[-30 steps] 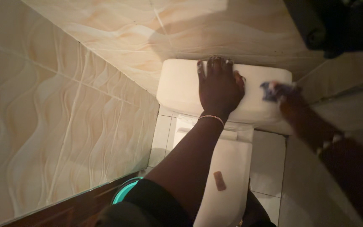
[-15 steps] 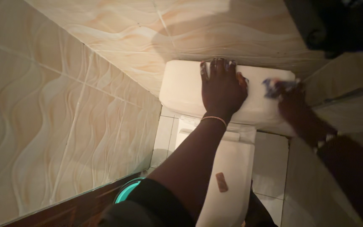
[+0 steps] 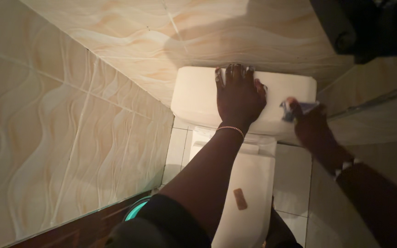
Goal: The person cleans the tank and flush button of a toilet by hand with a blue cloth, using repeated circular and wiping motions across the top and sides of the ceramic tank.
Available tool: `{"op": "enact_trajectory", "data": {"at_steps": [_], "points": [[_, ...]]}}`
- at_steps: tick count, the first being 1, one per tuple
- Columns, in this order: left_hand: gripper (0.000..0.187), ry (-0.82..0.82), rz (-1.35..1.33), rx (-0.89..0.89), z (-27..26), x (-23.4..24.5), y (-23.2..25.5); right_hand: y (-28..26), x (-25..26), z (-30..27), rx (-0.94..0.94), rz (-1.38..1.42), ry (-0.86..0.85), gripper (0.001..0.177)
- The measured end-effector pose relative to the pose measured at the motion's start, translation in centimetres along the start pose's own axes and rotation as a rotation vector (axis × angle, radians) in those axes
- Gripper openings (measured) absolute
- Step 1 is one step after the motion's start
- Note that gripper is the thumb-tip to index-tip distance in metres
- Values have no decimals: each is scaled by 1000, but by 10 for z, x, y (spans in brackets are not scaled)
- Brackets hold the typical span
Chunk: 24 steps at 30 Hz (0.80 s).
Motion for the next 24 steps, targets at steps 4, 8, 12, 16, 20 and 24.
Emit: {"op": "enact_trajectory", "data": {"at_steps": [4, 8, 12, 16, 20, 24], "points": [[46, 91, -19, -5, -2, 0, 2, -16, 20, 41, -18, -128, -20, 69], [44, 18, -30, 2, -2, -2, -1, -39, 29, 16, 95, -206, 11, 65], [44, 67, 23, -44, -2, -6, 1, -49, 17, -29, 260, -318, 143, 63], [43, 60, 12, -10, -2, -3, 0, -37, 20, 36, 189, -406, 15, 64], [44, 54, -38, 4, -2, 2, -1, -47, 35, 53, -242, 157, 11, 75], [43, 24, 10, -26, -1, 2, -1, -54, 41, 4, -313, 409, 140, 105]]}}
Point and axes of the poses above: each hand's wrist, its own z-axis towards the middle knuckle, its own x-axis out of the back of the hand, y = z × x, the point moved 3 cm from there along z, towards the middle knuckle, and after that the axes turned 4 degrees about y, right-handed, at the moved point
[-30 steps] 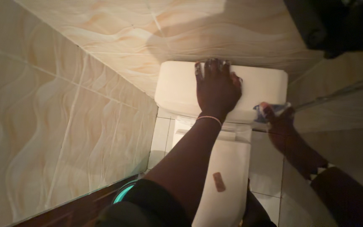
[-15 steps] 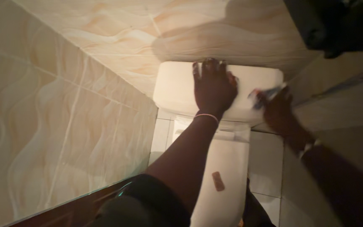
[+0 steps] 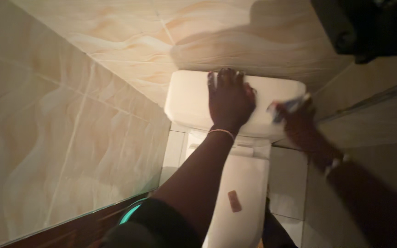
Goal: The person cleans the tank and flush button of a toilet by hand with a blue cloth, using repeated circular and wiping motions across the top and sides of the ceramic tank.
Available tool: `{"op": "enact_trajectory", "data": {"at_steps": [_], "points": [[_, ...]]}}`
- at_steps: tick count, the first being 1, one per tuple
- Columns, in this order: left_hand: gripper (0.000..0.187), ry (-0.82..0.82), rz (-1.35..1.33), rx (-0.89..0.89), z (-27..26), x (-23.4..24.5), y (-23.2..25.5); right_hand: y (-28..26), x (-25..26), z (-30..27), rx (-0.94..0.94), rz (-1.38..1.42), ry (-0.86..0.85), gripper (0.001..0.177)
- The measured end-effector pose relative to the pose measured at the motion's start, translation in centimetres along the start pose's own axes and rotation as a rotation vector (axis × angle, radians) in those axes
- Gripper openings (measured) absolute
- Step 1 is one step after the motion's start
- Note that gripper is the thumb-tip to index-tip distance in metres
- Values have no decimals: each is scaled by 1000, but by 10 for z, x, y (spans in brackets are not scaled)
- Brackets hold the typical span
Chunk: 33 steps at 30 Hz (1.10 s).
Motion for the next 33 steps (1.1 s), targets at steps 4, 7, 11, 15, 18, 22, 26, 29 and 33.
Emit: {"op": "enact_trajectory", "data": {"at_steps": [4, 7, 11, 15, 18, 22, 26, 29, 33], "points": [[44, 40, -12, -2, -2, -2, 0, -6, 2, -35, -153, 153, -21, 101], [45, 59, -10, 10, -2, -4, 1, -19, 25, 6, -165, 194, -119, 82], [46, 37, -13, 35, 0, -3, 4, -13, 28, 51, -108, 170, -179, 72], [45, -1, 5, 31, 2, -2, 3, 23, 1, 13, -86, 261, -97, 68], [46, 1, 14, 6, 1, -2, 2, 46, -9, -42, -147, 241, -49, 65], [45, -20, 24, 28, 1, -3, 1, 31, -11, 8, 36, -23, -103, 62], [45, 9, 4, 31, 0, -6, 2, 16, -9, 50, 191, -388, -157, 59], [46, 40, -12, 29, 1, -5, 4, 21, -4, 14, 323, -520, -124, 58], [46, -5, -3, 8, 0, -6, 7, 25, -7, -48, 508, -729, -55, 58]]}}
Point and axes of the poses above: each hand's wrist, its own z-axis towards the middle knuckle, its own x-axis out of the back of the hand, y = z × x, the point moved 3 cm from there along z, towards the middle knuckle, and after that the axes turned 4 degrees about y, right-handed, at the moved point
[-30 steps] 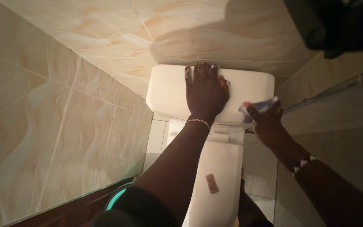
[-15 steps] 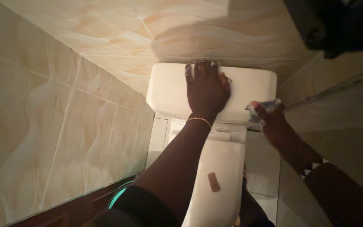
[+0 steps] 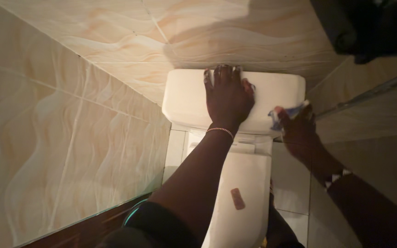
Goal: The person cleans the tank and flush button of a toilet by hand with a blue cloth, using repeated circular and wiping motions across the top and sides of the ceramic tank.
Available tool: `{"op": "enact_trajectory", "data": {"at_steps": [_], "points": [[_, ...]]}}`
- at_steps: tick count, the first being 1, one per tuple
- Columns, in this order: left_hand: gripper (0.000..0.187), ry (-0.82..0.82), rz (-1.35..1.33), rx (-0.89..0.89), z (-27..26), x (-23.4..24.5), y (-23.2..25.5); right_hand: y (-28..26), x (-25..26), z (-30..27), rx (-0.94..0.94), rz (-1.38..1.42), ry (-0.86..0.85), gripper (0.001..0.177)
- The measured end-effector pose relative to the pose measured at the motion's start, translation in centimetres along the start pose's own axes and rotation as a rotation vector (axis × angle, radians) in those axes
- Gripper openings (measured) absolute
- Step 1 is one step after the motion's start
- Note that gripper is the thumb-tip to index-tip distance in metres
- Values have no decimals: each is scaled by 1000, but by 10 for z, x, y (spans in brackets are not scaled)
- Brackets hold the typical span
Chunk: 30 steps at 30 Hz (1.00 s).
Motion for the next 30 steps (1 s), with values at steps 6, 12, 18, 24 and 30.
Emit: {"op": "enact_trajectory", "data": {"at_steps": [6, 12, 18, 24, 30], "points": [[45, 25, 9, 13, 2, 2, -4, 5, 40, 91, -113, 106, -156, 53], [42, 24, -40, 21, 1, 3, -8, -59, 105, 29, -180, 228, 166, 94], [42, 87, -166, -26, 0, -12, -24, -79, 110, 41, 66, 83, 169, 83], [42, 138, -353, -59, -3, -20, -39, -101, 109, 82, 141, 42, 142, 75], [44, 89, -234, -103, -8, -6, -26, -91, 126, 20, -50, 141, 220, 81]]}}
Point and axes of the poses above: each hand's wrist, its own z-axis towards the middle knuckle, its own x-axis out of the back of the hand, y = z × x, the point moved 3 cm from there along z, towards the middle knuckle, and after that the axes turned 4 degrees about y, right-handed, at the moved point
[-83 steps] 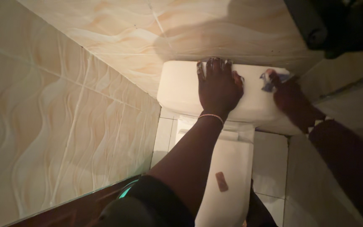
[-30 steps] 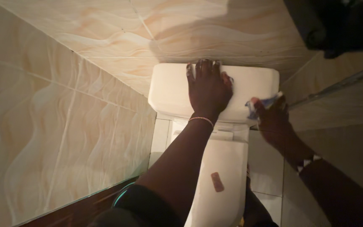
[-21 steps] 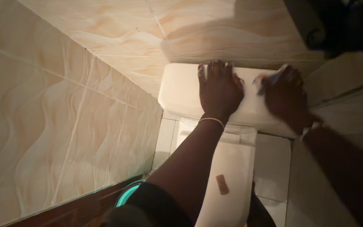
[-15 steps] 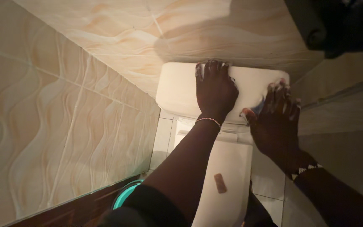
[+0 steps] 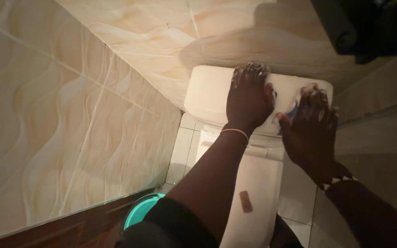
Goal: The person cleans the tank and flush button of a toilet by hand with a blue cloth, using repeated circular and wiping motions across the top and sides of the ceramic tank.
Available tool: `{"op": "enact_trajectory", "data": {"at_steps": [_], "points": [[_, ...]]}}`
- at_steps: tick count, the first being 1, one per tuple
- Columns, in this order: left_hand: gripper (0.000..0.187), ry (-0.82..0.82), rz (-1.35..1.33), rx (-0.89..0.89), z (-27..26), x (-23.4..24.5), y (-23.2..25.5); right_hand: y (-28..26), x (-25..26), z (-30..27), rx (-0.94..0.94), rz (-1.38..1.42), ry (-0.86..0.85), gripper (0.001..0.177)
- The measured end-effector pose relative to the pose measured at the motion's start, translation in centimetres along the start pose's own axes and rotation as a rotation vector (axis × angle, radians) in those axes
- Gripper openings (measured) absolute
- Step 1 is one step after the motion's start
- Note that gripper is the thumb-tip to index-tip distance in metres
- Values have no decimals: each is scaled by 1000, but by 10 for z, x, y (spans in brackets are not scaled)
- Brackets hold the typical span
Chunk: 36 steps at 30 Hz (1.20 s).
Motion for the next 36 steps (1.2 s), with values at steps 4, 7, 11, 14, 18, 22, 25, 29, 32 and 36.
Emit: {"op": "enact_trajectory", "data": {"at_steps": [4, 7, 11, 14, 18, 22, 25, 29, 32, 36], "points": [[44, -45, 86, 89, 3, 0, 6, 18, -33, 40, 41, -54, -73, 78], [50, -58, 114, 83, 2, 4, 9, 31, -60, 75, 79, -87, -188, 75], [54, -49, 91, 85, 5, 12, 11, 71, -59, 84, 84, -145, -311, 70], [54, -123, 151, 138, 5, 15, 6, 81, -63, 81, 100, -165, -388, 67], [60, -106, 136, 140, 8, 17, 11, 80, -69, 92, 146, -175, -431, 63], [72, 23, -76, 125, 5, 26, 11, 70, -76, 100, 171, -158, -440, 60], [67, 0, -38, 144, 1, 26, 7, 82, -66, 95, 168, -175, -461, 57], [70, 7, 11, 159, -3, 20, 8, 103, -49, 77, 155, -217, -505, 53], [73, 37, -19, 170, -2, 25, 5, 78, -53, 89, 218, -205, -501, 51], [72, 56, -58, 178, -5, 33, 5, 18, -68, 113, 346, -133, -437, 48]]}}
Point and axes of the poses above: each hand's wrist, its own z-axis towards the middle knuckle, its own x-axis out of the back of the hand, y = z × x, the point moved 3 cm from there along z, towards the middle knuckle, and after that the axes turned 4 degrees about y, right-handed, at the moved point
